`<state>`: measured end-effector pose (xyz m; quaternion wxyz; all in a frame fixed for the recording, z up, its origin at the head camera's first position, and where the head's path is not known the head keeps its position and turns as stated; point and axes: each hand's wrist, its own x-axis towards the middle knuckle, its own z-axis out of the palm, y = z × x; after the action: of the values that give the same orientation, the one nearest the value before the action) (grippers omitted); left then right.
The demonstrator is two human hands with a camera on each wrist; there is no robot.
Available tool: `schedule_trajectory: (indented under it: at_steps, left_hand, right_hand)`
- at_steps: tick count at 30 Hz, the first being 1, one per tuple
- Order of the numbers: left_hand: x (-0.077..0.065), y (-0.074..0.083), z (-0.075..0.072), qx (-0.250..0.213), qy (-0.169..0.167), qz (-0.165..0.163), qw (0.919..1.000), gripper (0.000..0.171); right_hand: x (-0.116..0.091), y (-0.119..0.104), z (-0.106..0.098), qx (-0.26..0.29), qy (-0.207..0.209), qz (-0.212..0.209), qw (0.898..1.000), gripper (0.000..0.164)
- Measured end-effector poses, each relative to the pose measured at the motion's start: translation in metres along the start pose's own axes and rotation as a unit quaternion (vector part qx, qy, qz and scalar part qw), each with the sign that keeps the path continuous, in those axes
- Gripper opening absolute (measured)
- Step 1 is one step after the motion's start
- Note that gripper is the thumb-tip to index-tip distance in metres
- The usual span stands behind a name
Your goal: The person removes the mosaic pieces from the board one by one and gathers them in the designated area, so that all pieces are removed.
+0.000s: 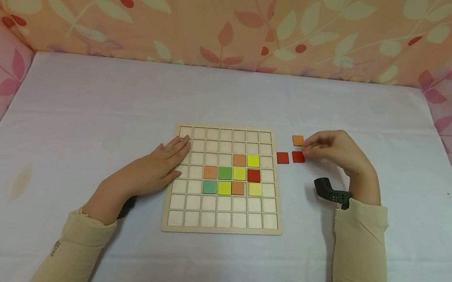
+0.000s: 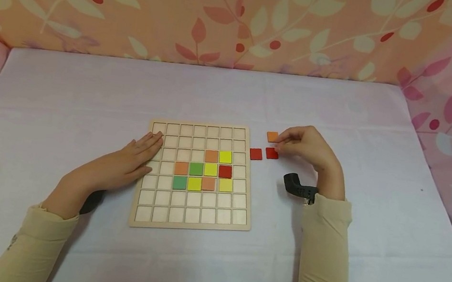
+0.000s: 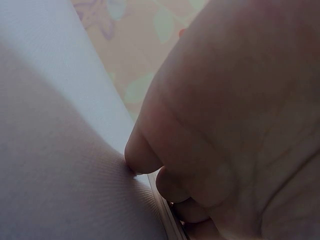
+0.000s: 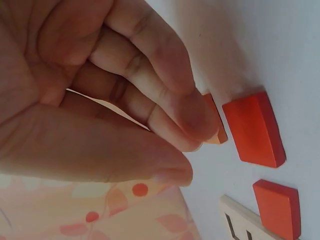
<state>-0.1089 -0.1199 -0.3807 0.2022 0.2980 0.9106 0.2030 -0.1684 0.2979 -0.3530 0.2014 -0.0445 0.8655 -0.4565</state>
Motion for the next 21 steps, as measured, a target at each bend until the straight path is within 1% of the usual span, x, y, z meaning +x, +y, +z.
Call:
schedule_trajectory:
  at_steps: [8,14,21]
  left_hand:
    - [-0.001,-0.001,0.001,-0.005,0.000,-0.001,1.0000,0.065]
    - [-0.001,-0.001,0.001,-0.003,0.004,-0.001,1.0000,0.065]
    - [-0.001,0.001,0.000,-0.004,0.003,-0.003,1.0000,0.065]
  right_hand:
    - [0.001,-0.005,0.005,0.020,-0.017,-0.021,0.999,0.024]
    - [0.002,-0.011,0.012,0.038,-0.025,-0.030,0.999,0.024]
    - [0.007,-0.017,0.023,0.035,-0.043,-0.046,0.997,0.021]
